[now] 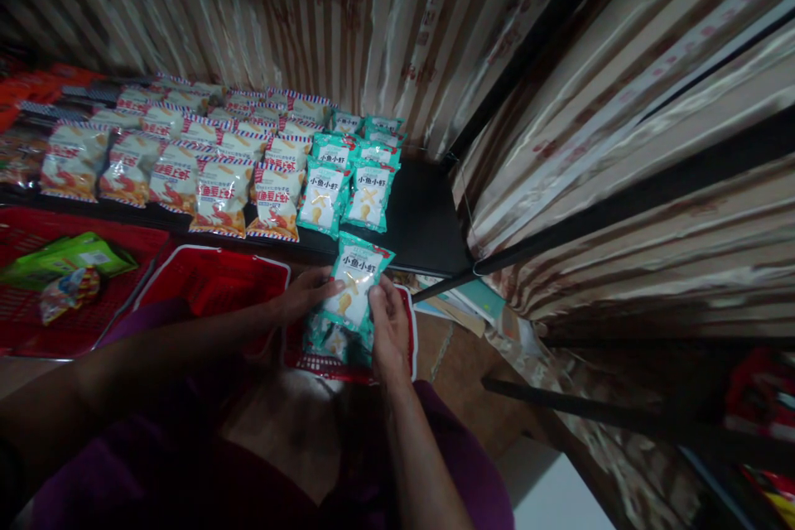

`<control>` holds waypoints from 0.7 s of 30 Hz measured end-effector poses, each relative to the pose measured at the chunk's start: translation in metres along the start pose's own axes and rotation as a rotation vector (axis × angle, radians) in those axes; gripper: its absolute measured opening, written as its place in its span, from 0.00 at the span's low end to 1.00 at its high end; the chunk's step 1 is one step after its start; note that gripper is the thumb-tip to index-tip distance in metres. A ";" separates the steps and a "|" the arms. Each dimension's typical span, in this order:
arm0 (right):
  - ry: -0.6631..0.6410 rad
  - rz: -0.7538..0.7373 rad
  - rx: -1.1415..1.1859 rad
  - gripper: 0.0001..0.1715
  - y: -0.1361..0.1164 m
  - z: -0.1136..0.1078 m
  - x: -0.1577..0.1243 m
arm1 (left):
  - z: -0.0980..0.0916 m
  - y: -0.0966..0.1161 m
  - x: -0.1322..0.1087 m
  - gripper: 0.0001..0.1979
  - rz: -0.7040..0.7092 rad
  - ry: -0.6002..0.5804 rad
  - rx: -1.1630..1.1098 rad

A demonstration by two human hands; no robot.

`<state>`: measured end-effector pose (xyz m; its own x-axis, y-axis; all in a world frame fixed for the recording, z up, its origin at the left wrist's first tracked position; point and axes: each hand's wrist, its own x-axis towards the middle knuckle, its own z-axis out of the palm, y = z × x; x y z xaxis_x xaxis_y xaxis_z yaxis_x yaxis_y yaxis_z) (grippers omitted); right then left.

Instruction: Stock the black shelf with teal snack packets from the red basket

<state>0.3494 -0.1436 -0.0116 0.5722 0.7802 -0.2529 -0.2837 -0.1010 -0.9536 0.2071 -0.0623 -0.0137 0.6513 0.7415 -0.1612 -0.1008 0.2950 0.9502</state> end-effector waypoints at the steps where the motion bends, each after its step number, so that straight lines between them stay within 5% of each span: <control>1: 0.002 0.000 -0.005 0.33 -0.001 0.000 0.001 | 0.000 -0.001 -0.001 0.26 -0.009 -0.008 0.004; 12: -0.062 0.003 0.044 0.21 -0.007 0.001 0.002 | -0.001 0.004 -0.009 0.25 -0.071 -0.115 -0.079; 21: 0.024 0.002 0.203 0.17 -0.020 0.012 0.000 | -0.016 -0.010 -0.009 0.27 -0.030 -0.040 -0.063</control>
<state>0.3463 -0.1340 0.0093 0.5892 0.7646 -0.2611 -0.4326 0.0256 -0.9012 0.1902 -0.0626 -0.0254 0.6843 0.7073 -0.1771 -0.1273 0.3550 0.9262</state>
